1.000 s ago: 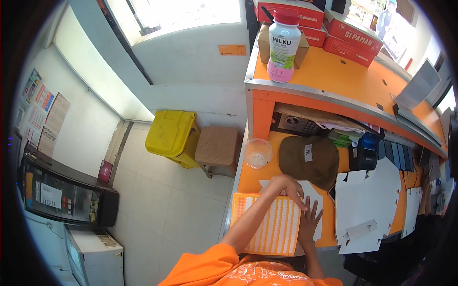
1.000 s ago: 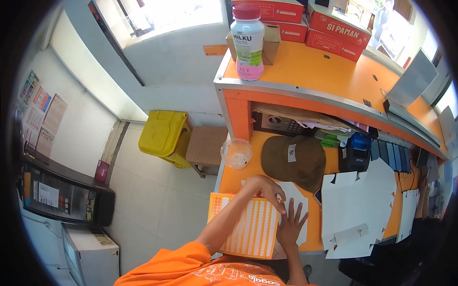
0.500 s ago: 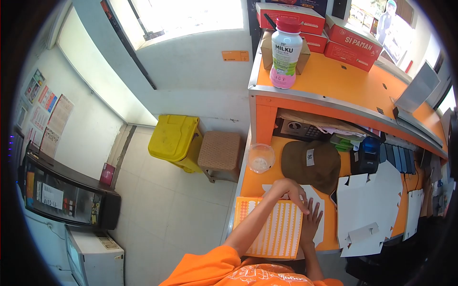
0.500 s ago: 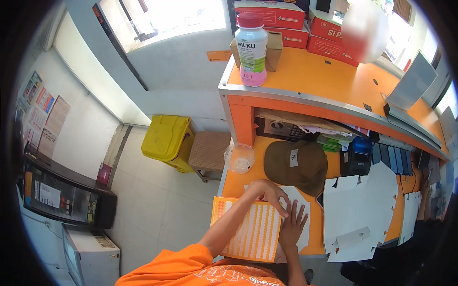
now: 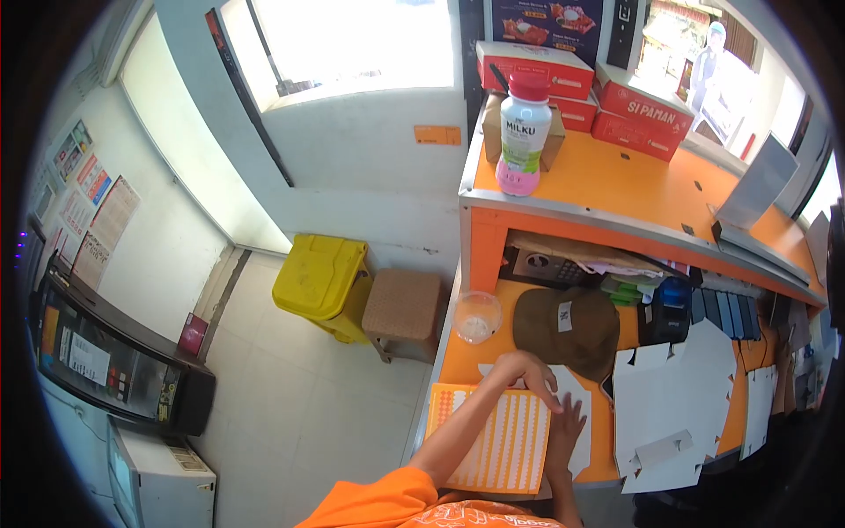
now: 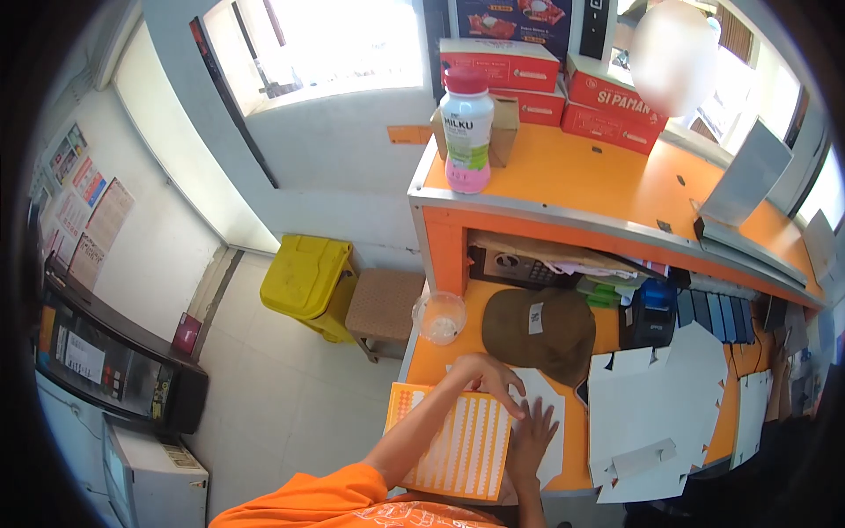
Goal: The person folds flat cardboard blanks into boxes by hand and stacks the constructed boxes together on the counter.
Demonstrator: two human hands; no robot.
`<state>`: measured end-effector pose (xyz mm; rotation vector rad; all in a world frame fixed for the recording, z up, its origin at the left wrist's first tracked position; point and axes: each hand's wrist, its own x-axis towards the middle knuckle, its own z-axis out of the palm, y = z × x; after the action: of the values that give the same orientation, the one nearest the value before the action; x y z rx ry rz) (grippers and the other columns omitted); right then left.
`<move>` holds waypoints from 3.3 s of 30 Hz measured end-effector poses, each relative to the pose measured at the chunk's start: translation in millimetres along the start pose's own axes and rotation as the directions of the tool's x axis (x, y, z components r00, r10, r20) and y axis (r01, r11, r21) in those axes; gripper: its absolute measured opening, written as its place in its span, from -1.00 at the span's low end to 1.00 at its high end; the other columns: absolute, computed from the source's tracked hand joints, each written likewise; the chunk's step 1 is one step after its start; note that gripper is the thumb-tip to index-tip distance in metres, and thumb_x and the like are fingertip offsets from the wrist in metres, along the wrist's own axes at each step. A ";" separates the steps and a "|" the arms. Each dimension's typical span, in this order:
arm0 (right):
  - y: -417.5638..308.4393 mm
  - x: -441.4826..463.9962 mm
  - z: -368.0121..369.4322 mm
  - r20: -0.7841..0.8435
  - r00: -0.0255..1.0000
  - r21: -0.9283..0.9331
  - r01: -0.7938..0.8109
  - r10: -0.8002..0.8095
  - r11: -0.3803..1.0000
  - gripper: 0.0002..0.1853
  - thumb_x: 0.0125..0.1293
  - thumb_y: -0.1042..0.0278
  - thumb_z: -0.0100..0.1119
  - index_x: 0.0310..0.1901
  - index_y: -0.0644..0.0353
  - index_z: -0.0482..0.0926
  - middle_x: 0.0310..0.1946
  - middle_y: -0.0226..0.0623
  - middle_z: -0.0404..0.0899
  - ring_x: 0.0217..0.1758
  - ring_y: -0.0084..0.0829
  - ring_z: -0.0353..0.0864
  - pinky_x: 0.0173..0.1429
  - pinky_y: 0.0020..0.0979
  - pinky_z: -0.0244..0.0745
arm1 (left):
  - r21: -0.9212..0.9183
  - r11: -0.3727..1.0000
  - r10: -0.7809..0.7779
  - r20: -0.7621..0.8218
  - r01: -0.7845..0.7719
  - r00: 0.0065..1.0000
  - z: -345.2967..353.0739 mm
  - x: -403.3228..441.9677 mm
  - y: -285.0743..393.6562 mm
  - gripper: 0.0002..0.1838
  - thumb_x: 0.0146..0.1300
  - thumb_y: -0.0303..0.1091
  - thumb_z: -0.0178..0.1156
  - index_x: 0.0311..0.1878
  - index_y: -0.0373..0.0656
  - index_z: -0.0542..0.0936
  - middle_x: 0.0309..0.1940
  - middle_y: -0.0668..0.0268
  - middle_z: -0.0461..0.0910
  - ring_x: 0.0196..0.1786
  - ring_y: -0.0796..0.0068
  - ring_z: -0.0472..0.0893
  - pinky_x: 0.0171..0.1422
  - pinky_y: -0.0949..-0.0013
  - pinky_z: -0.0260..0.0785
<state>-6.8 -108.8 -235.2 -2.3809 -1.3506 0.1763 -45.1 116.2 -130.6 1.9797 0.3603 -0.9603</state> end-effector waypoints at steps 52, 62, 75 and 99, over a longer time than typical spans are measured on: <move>2.0 -32.7 -228.1 -0.580 0.815 0.001 -0.009 0.008 1.000 -0.82 -0.09 0.67 0.27 -0.44 0.19 0.53 -0.38 -0.37 0.65 0.00 -0.24 0.60 0.14 -0.16 0.44 | -0.152 0.619 0.513 -0.665 -0.771 0.543 7.6 17.5 44.3 -0.01 -0.10 -0.40 0.44 0.41 0.09 0.11 0.33 0.31 0.25 0.35 0.18 0.28 0.39 0.11 0.12; 13.1 -29.8 -290.2 -0.826 0.552 -0.092 0.069 -0.114 0.993 -0.61 -0.02 0.35 0.36 -0.09 0.07 0.56 -0.03 -0.33 0.55 0.31 -0.12 0.29 0.37 -0.05 0.08 | 0.038 0.677 0.595 -0.618 -0.735 0.515 42.9 -56.1 132.6 -0.84 0.12 -0.56 0.25 -0.19 -0.29 0.62 -0.42 0.29 0.64 -0.24 0.59 0.59 0.00 0.45 0.38; 4.2 -19.0 -325.1 -0.584 0.796 0.357 0.426 -0.157 0.831 -0.73 0.00 0.26 0.36 -0.27 0.13 0.55 -0.12 -0.31 0.39 0.03 -0.42 0.40 0.11 -0.36 0.29 | -0.450 0.533 0.696 -0.248 -0.716 0.674 60.0 -58.2 169.7 -0.77 0.26 -0.43 0.19 -0.09 -0.39 0.56 -0.28 0.35 0.60 -0.27 0.74 0.49 -0.22 0.60 0.34; -33.1 5.1 -342.2 -0.201 0.928 0.445 0.372 -0.314 0.815 -0.44 -0.14 -0.16 0.33 -0.33 0.24 0.54 -0.49 -0.26 0.52 -0.27 -0.26 0.50 -0.05 -0.21 0.40 | -0.273 0.363 0.814 -0.372 -0.891 0.446 48.4 -96.4 166.0 -0.74 0.21 -0.40 0.14 -0.12 -0.40 0.54 -0.37 0.29 0.57 -0.51 0.69 0.42 -0.44 0.52 0.29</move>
<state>71.6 -183.9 91.0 -1.6838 -1.4556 0.2296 -37.3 -7.3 24.0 1.4691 -0.3779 0.0272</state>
